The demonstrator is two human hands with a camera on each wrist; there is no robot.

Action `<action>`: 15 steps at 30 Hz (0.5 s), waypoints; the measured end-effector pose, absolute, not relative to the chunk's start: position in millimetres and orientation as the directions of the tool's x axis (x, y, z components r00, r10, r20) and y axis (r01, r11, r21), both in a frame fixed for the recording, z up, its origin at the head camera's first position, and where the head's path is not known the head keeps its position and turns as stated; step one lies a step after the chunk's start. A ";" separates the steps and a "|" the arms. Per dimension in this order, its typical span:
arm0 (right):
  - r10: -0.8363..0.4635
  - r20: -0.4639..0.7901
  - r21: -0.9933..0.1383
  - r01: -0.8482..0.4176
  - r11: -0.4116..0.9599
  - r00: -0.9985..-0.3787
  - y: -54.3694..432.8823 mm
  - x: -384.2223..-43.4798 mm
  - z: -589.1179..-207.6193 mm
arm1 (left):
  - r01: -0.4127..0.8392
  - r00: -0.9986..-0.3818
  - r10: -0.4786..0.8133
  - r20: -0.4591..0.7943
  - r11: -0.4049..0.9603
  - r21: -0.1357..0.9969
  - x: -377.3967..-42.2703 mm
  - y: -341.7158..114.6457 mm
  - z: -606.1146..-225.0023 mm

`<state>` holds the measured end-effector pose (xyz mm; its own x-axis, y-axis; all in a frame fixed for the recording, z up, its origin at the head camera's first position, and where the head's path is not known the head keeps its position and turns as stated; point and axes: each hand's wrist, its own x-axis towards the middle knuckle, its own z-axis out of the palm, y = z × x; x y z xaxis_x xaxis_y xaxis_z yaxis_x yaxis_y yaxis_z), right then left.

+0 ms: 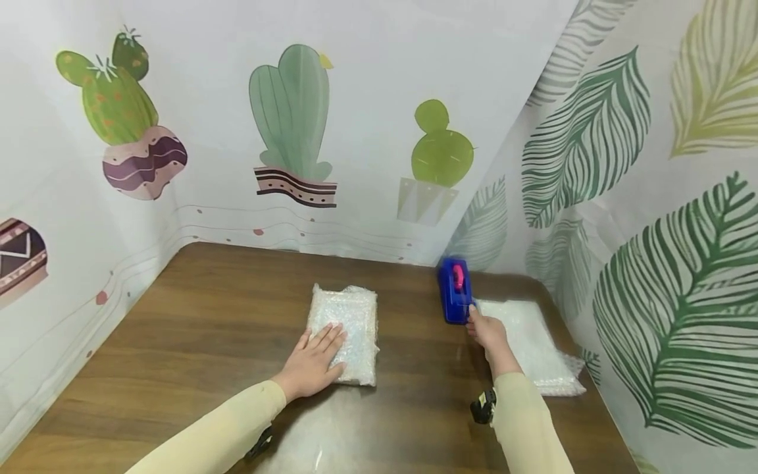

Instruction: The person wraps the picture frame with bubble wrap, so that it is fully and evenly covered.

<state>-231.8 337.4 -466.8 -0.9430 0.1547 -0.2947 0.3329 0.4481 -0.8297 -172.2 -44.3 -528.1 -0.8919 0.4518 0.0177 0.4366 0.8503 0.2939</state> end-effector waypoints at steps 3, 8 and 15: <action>0.103 -0.429 -0.876 0.441 0.193 -0.897 337.7 -244.2 -469.8 | 0.432 -0.895 0.446 0.020 0.855 0.286 -172.0 -43.8 -529.2; 0.109 -0.506 -0.858 0.512 0.034 -0.856 338.4 -254.1 -477.6 | 0.438 -0.892 0.451 0.017 0.856 0.275 -171.5 -41.4 -533.3; 0.144 -0.503 -0.858 0.513 0.040 -0.852 329.8 -260.7 -479.2 | 0.430 -0.897 0.441 0.021 0.862 0.268 -172.7 -44.3 -530.2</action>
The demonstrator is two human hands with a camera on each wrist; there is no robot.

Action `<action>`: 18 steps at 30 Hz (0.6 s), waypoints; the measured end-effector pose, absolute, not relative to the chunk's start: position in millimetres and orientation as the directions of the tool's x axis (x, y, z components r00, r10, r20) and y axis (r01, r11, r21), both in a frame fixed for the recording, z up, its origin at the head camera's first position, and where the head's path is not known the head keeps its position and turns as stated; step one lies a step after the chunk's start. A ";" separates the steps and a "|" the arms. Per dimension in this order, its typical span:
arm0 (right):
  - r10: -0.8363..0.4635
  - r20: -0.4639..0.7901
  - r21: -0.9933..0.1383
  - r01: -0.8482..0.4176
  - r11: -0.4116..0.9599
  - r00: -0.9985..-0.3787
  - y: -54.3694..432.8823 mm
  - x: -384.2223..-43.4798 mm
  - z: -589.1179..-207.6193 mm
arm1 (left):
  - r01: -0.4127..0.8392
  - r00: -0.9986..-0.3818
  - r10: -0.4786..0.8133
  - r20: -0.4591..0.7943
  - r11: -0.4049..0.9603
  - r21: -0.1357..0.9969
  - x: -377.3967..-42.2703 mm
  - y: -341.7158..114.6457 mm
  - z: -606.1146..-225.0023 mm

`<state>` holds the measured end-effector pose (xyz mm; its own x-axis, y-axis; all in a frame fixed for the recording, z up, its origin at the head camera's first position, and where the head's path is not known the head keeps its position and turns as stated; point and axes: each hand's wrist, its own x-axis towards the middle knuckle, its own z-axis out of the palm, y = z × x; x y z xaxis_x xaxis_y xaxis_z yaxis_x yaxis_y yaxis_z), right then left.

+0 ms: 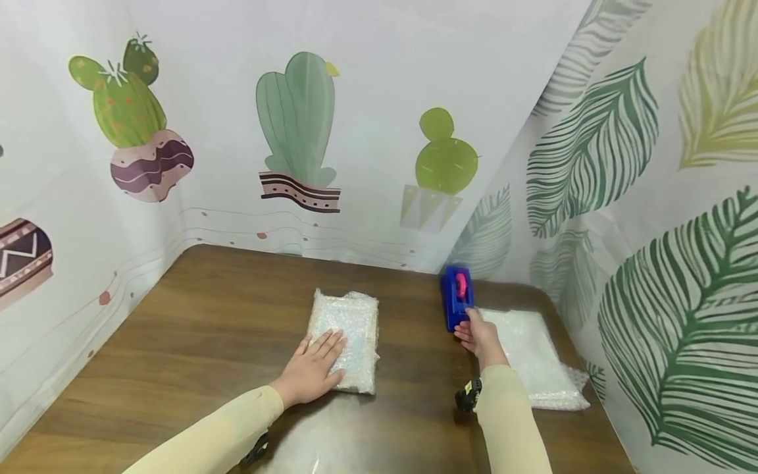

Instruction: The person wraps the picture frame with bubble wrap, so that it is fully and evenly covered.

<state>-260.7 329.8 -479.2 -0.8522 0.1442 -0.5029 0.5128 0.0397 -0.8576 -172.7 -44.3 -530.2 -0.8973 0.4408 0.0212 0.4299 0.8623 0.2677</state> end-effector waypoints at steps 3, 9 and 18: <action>0.141 -0.480 -0.871 0.490 0.038 -0.866 329.1 -256.8 -482.6 | 0.438 -0.892 0.451 0.017 0.854 0.281 -170.9 -44.5 -528.3; 0.048 -0.416 -0.908 0.412 -0.071 -0.908 331.8 -245.8 -493.5 | 0.434 -0.893 0.450 0.015 0.851 0.296 -171.9 -44.7 -525.7; 0.071 -0.376 -0.919 0.362 -0.153 -0.924 331.0 -236.6 -508.4 | 0.431 -0.896 0.445 0.013 0.859 0.277 -172.6 -45.6 -529.4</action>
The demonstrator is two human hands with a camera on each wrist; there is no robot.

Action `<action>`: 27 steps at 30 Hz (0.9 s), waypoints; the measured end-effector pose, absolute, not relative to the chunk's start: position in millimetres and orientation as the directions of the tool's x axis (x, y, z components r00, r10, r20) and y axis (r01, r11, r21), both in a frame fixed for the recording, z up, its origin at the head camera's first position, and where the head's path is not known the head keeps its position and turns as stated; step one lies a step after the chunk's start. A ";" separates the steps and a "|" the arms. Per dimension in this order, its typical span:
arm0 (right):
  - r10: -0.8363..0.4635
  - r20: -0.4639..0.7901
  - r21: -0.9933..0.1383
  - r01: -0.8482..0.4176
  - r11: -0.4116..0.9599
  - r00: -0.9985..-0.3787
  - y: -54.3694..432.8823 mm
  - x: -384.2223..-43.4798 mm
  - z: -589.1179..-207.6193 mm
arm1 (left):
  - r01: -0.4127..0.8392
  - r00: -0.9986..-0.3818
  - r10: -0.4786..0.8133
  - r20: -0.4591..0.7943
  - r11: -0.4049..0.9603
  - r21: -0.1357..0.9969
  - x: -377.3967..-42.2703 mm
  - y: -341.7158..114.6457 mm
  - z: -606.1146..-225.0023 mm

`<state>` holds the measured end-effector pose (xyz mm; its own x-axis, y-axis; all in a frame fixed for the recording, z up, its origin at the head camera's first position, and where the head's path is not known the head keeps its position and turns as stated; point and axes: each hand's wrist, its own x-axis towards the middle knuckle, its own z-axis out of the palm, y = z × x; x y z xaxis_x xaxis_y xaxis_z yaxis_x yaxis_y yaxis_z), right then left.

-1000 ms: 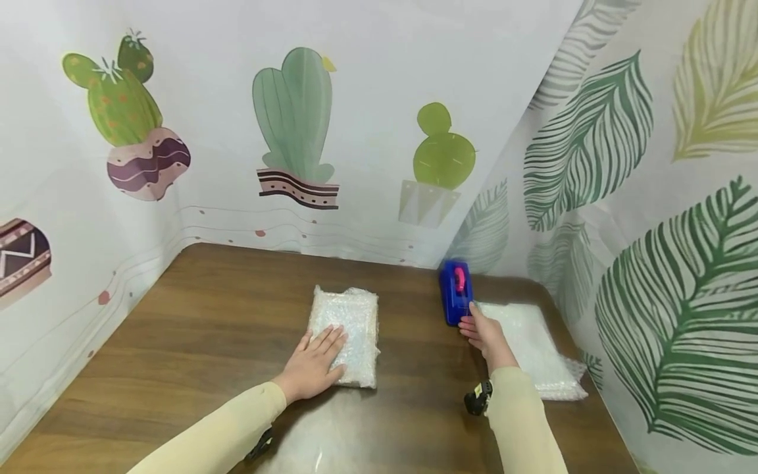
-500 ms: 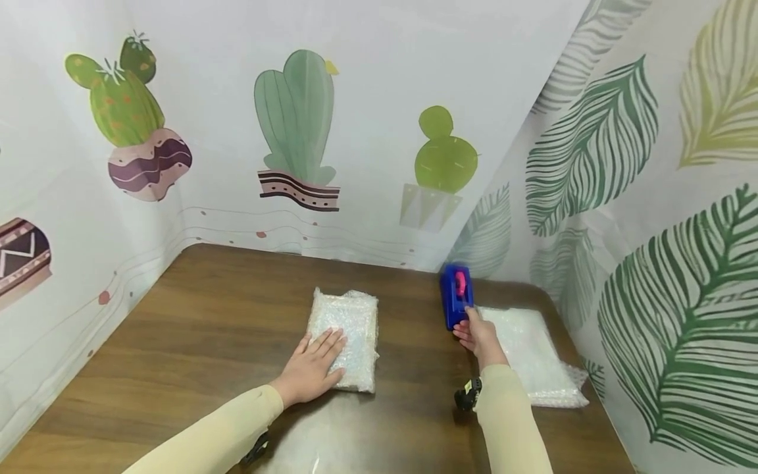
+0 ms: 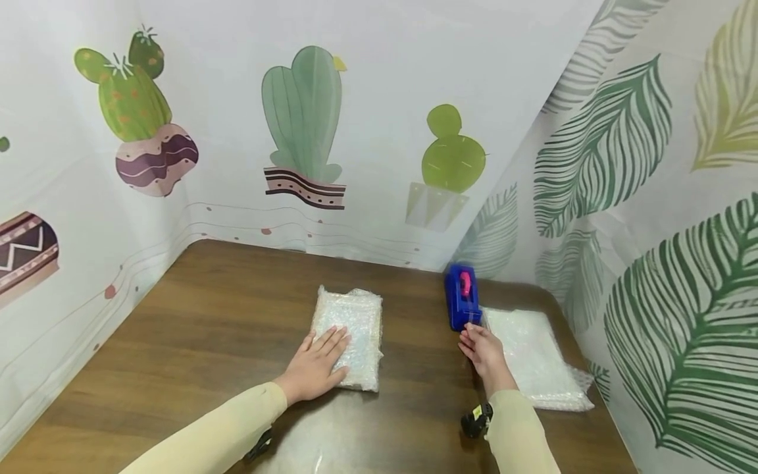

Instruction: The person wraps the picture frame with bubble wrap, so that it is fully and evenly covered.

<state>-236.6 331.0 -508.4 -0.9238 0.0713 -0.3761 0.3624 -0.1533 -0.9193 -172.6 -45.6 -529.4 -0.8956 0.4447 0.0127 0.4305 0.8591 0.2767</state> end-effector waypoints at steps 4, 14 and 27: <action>0.095 -0.370 -0.921 0.352 -0.168 -0.924 328.7 -240.1 -512.3 | 0.433 -0.896 0.444 0.017 0.863 0.262 -173.1 -45.8 -530.4; 0.103 -0.369 -0.924 0.353 -0.146 -0.924 323.9 -237.8 -506.9 | 0.444 -0.891 0.452 0.029 0.857 0.263 -173.7 -45.0 -530.9; -0.045 -0.157 -0.963 0.143 0.226 -0.987 293.7 -239.9 -466.2 | 0.469 -0.881 0.470 0.049 0.857 0.213 -168.5 -44.8 -526.4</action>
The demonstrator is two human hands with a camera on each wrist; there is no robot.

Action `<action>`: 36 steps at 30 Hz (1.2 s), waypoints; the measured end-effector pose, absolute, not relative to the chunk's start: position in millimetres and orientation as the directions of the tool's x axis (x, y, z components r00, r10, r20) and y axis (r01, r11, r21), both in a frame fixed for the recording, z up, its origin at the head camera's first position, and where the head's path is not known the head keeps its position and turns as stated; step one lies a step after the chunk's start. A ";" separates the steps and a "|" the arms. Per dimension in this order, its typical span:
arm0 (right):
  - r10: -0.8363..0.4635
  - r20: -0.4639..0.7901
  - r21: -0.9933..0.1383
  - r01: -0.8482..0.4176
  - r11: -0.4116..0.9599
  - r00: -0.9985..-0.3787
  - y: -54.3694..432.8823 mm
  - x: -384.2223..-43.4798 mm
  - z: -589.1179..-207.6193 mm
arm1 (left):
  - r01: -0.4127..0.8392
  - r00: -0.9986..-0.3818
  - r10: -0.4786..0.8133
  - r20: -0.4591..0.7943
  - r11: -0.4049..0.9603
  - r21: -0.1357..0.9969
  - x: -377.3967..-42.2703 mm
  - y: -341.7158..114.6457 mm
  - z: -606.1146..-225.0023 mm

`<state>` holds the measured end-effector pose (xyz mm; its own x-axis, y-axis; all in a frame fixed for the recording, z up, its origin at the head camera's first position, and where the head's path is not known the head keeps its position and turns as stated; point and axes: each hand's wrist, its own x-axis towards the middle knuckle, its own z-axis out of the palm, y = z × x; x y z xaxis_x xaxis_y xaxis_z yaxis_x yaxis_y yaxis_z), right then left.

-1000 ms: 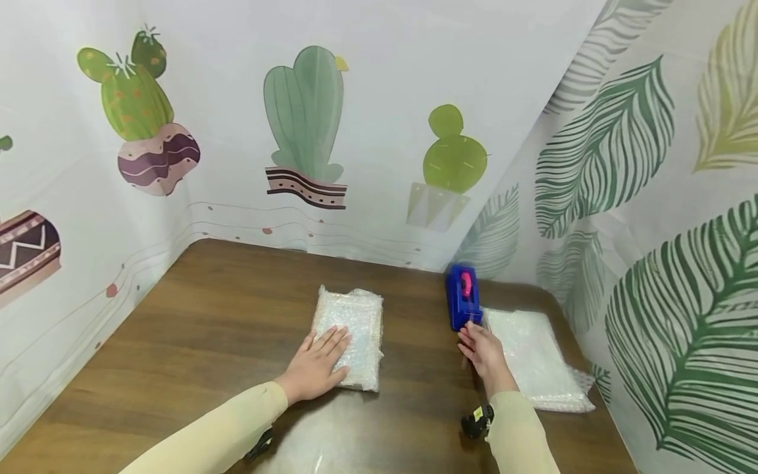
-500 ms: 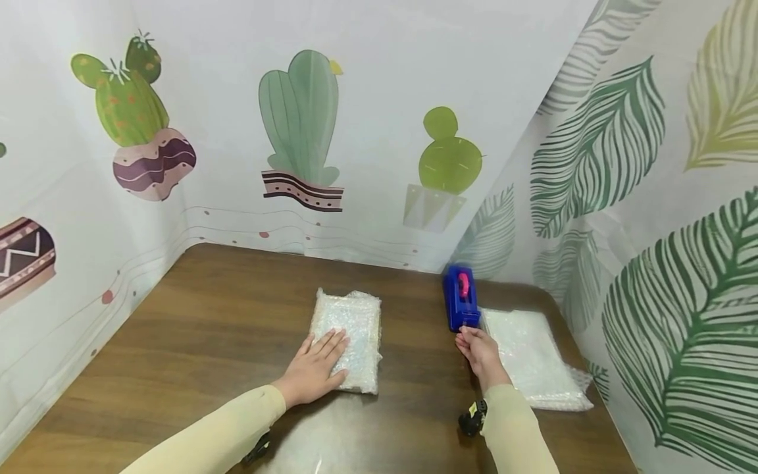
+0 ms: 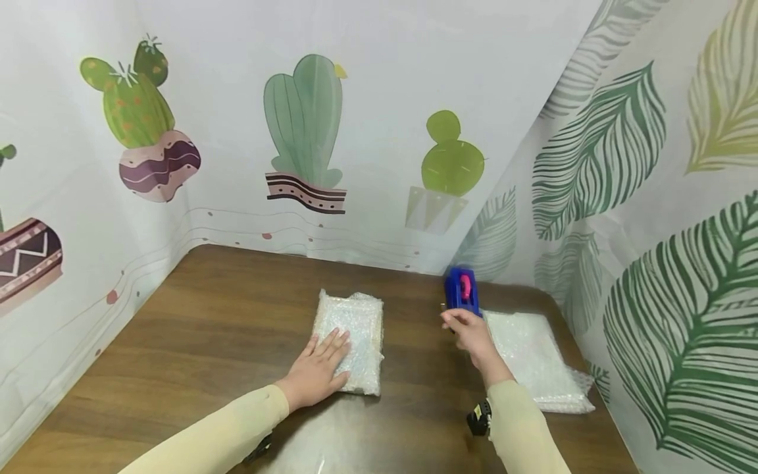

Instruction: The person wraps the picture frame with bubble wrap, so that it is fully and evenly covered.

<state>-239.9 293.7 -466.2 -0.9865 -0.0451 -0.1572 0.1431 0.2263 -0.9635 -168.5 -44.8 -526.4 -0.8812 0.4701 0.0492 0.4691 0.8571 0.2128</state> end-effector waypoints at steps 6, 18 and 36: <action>-0.429 0.021 -0.773 -0.287 0.566 -0.903 228.4 -256.0 -443.7 | 0.468 -0.880 0.460 0.122 0.882 0.048 -157.2 -36.0 -519.3; -0.765 -0.059 -0.606 -0.586 0.538 -0.642 112.1 -274.5 -451.6 | 0.386 -0.899 0.384 0.210 0.922 -0.032 -142.7 -24.1 -520.2; -0.650 -0.212 -0.627 -0.409 0.663 -0.730 90.0 -286.8 -475.8 | 0.356 -0.903 0.354 0.243 0.934 -0.036 -141.7 -21.1 -524.4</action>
<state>-286.8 90.0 -475.8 -0.7298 -0.6501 -0.2117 -0.4088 0.6631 -0.6270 -141.7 -21.1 -524.4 -0.9032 0.3537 0.2432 0.3560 0.9338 -0.0359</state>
